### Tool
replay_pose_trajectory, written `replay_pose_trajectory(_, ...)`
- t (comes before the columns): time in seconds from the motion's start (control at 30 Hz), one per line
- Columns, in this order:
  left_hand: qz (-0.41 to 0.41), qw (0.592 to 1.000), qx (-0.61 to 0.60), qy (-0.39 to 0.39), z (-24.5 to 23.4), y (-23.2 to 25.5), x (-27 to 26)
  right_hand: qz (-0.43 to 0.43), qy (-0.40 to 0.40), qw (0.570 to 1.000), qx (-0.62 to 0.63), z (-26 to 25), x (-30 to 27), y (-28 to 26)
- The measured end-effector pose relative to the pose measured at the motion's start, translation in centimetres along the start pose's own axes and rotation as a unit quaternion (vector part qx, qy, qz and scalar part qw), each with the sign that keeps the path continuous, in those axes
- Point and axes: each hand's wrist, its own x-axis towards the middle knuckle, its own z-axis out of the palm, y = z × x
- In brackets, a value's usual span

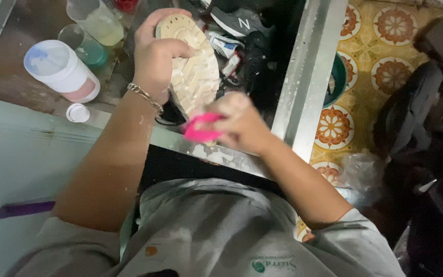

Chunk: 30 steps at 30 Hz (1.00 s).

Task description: The person scrubs the sole and outer sides of a black boot with a pink-bristled brush and white foam in a metal sink. They hold the boot by the upper and apply the brush repeatedly to different sections of the tan sole and black leather upper.

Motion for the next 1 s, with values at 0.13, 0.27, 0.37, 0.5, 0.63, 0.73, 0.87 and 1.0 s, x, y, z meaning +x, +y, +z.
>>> replay_pose_trajectory(0.13, -0.012, 1.000, 0.008, -0.027, 0.0, -0.8, 0.5, 0.016, -0.113, 0.991, -0.068, -1.2, -3.5, 2.2)
replay_pose_trajectory(0.27, 0.049, 0.998, -0.021, -0.038, 0.3, -2.0, 1.7, 0.030, -0.107, 0.992, -0.054, -1.7, -3.1, 1.6)
replay_pose_trajectory(0.37, -0.020, 0.999, -0.011, -0.039, 0.6, 0.0, 0.0, 0.006, -0.109, 0.994, -0.028, 0.4, -3.0, -0.3)
replay_pose_trajectory(0.5, -0.030, 0.999, 0.032, -0.015, -0.4, -2.5, 0.7, 0.056, -0.063, 0.995, -0.053, -2.7, -3.7, 4.6)
replay_pose_trajectory(0.63, 0.001, 1.000, -0.023, -0.015, 0.3, -3.1, 2.0, 0.044, -0.043, 0.996, -0.071, -0.6, -4.3, 2.4)
replay_pose_trajectory(0.73, -0.005, 1.000, -0.009, -0.013, -0.3, -2.6, 1.3, 0.103, -0.050, 0.993, -0.008, -1.0, -6.5, 2.5)
replay_pose_trajectory(0.87, -0.044, 0.999, -0.004, 0.022, -0.2, -3.2, 1.4, 0.070, -0.071, 0.973, -0.207, 0.2, -9.0, 3.8)
replay_pose_trajectory(1.0, -0.050, 0.998, -0.023, -0.007, 0.0, -2.2, 1.4, 0.059, -0.115, 0.989, -0.071, 0.2, -7.8, 1.2)
